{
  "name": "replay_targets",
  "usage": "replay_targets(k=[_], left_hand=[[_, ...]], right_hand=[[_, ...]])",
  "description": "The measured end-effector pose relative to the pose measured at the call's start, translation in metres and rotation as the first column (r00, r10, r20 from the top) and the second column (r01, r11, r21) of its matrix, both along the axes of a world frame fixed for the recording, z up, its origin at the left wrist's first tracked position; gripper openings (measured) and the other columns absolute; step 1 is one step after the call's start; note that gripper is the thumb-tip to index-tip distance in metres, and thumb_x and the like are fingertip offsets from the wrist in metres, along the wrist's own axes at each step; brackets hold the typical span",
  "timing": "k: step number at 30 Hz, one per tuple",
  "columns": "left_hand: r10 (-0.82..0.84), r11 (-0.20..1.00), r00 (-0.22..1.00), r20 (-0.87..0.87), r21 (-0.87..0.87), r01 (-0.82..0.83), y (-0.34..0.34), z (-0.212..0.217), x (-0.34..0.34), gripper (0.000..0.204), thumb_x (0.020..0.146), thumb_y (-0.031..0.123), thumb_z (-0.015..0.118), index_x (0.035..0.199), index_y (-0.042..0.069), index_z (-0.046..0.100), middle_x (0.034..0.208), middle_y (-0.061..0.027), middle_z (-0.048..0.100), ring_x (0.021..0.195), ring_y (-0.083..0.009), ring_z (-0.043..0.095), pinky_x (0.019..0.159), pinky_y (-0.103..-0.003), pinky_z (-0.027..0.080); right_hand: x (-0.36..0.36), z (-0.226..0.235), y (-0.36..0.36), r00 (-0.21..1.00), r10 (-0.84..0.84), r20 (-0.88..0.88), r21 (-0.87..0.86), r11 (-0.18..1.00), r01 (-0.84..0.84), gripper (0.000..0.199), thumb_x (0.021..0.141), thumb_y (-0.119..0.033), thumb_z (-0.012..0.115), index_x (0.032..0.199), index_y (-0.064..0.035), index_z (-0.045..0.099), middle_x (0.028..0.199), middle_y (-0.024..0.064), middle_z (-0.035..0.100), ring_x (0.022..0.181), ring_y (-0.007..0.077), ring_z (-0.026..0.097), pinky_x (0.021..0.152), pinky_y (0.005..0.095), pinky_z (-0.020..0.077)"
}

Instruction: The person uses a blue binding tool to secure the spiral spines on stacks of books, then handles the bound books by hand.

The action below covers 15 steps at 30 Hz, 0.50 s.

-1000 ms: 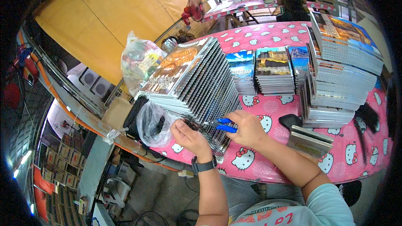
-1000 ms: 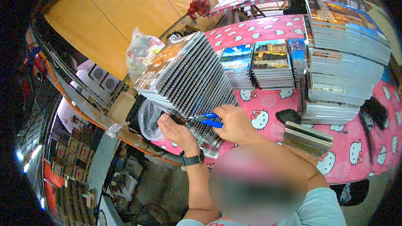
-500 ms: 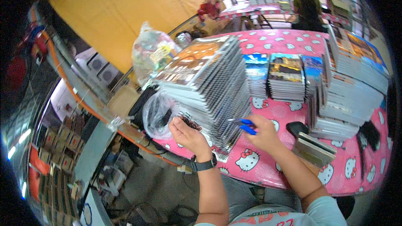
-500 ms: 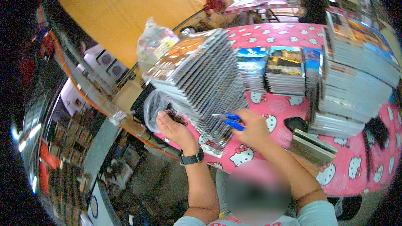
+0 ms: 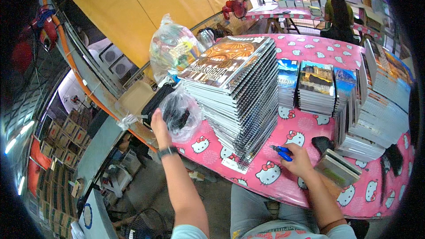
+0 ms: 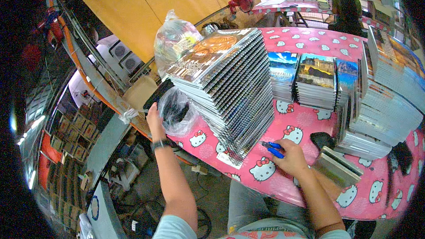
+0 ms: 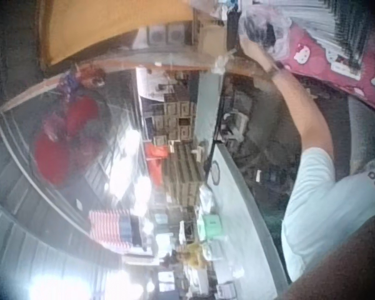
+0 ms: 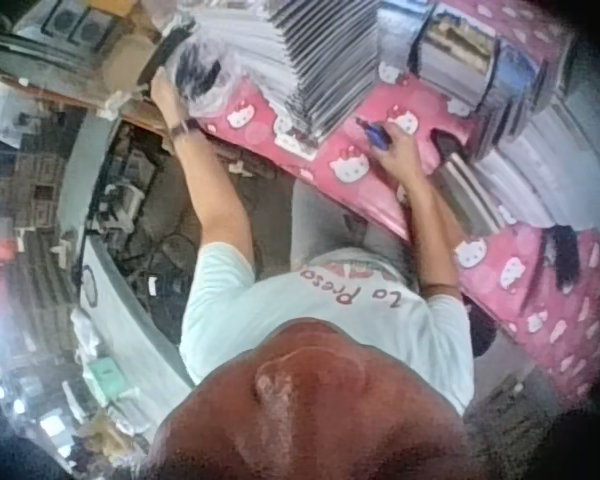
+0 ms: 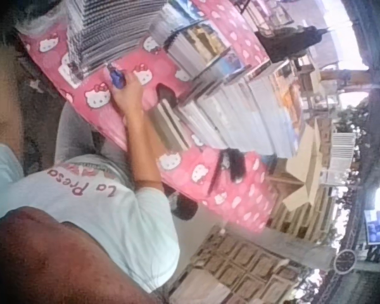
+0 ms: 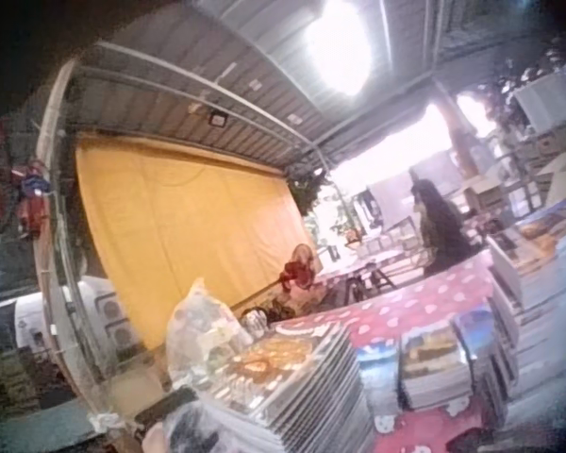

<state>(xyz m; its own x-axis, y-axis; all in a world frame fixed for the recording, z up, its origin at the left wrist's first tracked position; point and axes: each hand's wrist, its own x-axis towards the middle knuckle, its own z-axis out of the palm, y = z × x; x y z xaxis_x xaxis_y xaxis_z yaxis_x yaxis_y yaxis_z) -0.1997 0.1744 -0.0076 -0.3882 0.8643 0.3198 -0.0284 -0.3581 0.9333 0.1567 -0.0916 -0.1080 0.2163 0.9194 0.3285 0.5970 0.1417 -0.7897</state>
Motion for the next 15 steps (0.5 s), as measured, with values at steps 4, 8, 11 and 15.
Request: replay_targets(k=[4, 8, 11, 15], left_hand=[[-0.566, 0.662, 0.82, -0.086, 0.545, 0.514, -0.184, 0.051, 0.09, 0.018, 0.087, 0.017, 0.053, 0.093, 0.001, 0.058, 0.098, -0.012, 0.062, 0.087, -0.0149, 0.058, 0.074, -0.033, 0.046], [-0.788, -0.607, -0.241, -0.567, 0.651, 0.455, -0.276, 0.1, 0.113, 0.017, 0.084, 0.021, 0.06, 0.096, 0.01, 0.065, 0.1, -0.012, 0.061, 0.08, -0.0275, 0.061, 0.072, -0.041, 0.052], [-0.864, -0.499, -0.072, -0.499, 0.828, 0.257, -0.304, 0.085, 0.142, 0.01, 0.083, 0.012, 0.059, 0.087, 0.005, 0.065, 0.087, -0.0123, 0.06, 0.07, -0.0253, 0.06, 0.068, -0.038, 0.052], [-0.84, -0.482, -0.019, -0.543, 0.727, 0.489, -0.303, 0.094, 0.146, 0.008, 0.082, 0.009, 0.059, 0.082, 0.004, 0.065, 0.087, -0.0129, 0.06, 0.067, -0.0257, 0.06, 0.064, -0.038, 0.053]], right_hand=[[0.007, 0.004, -0.005, 0.99, -0.037, -0.139, -0.022, 0.999, 0.035, 0.037, 0.067, -0.013, 0.072, 0.101, -0.0017, 0.061, 0.09, 0.0141, 0.062, 0.083, 0.027, 0.063, 0.075, 0.0335, 0.0501], [-0.013, 0.003, -0.002, 0.994, 0.006, -0.11, -0.003, 1.0, -0.006, 0.036, 0.068, -0.012, 0.071, 0.1, -0.0014, 0.061, 0.089, 0.014, 0.062, 0.081, 0.0261, 0.063, 0.075, 0.033, 0.0501], [-0.015, -0.005, -0.004, 0.992, 0.06, -0.11, 0.073, 0.996, -0.052, 0.033, 0.068, -0.013, 0.071, 0.098, -0.0017, 0.061, 0.088, 0.0136, 0.061, 0.08, 0.0264, 0.062, 0.074, 0.0336, 0.0499], [-0.018, -0.003, -0.005, 0.993, 0.066, -0.096, 0.074, 0.996, -0.059, 0.036, 0.066, -0.011, 0.07, 0.099, -0.0028, 0.06, 0.086, 0.0137, 0.061, 0.08, 0.0285, 0.061, 0.074, 0.0358, 0.0492]])
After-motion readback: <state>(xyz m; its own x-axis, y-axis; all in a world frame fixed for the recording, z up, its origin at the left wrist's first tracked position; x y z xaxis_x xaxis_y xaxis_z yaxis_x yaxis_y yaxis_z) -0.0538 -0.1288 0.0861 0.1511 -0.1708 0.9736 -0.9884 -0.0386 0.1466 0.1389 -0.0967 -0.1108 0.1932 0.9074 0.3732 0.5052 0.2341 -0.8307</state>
